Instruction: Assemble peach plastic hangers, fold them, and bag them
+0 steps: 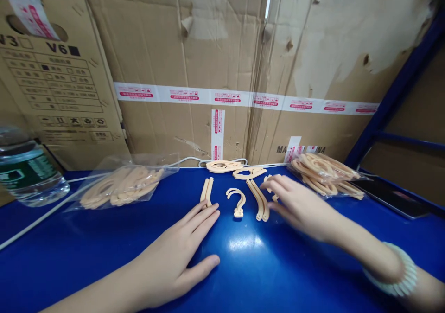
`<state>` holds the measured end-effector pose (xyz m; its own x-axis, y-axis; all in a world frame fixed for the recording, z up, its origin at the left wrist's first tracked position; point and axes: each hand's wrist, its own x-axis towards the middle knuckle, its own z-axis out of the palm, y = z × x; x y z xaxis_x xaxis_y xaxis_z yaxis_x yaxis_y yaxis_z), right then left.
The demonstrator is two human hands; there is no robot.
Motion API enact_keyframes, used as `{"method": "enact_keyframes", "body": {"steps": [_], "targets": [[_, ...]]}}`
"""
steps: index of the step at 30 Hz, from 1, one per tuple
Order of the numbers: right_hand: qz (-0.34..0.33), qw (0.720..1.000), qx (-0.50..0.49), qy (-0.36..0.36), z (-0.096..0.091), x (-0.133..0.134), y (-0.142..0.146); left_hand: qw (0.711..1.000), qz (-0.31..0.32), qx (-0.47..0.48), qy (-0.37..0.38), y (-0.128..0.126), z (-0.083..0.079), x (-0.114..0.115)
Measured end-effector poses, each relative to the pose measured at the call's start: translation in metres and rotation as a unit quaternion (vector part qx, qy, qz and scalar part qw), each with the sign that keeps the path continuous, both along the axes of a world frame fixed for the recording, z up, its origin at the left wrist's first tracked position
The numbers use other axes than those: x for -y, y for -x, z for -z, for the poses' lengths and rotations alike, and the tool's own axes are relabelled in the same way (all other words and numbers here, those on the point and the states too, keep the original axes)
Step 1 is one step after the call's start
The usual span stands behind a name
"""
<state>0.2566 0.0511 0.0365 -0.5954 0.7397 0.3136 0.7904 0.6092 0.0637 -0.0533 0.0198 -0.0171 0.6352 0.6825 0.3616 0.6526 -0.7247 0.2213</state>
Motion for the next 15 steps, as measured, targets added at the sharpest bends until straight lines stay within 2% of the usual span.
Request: {"method": "enact_keyframes", "body": {"steps": [2,4,8,15], "targets": [[-0.076,0.997,0.012,0.032,0.002,0.016,0.021,1.000,0.006,-0.012,0.011,0.000,0.000,-0.001],[-0.102,0.993,0.033,0.051,0.006,0.028,0.036,0.999,0.008,-0.022,0.021,0.000,0.000,-0.001],[-0.078,0.993,0.061,0.070,0.016,0.036,0.044,1.000,-0.009,-0.011,0.027,-0.002,-0.002,0.000],[-0.060,0.991,0.071,0.101,0.018,0.023,0.042,0.999,-0.007,-0.017,0.030,-0.003,-0.002,0.001]]}}
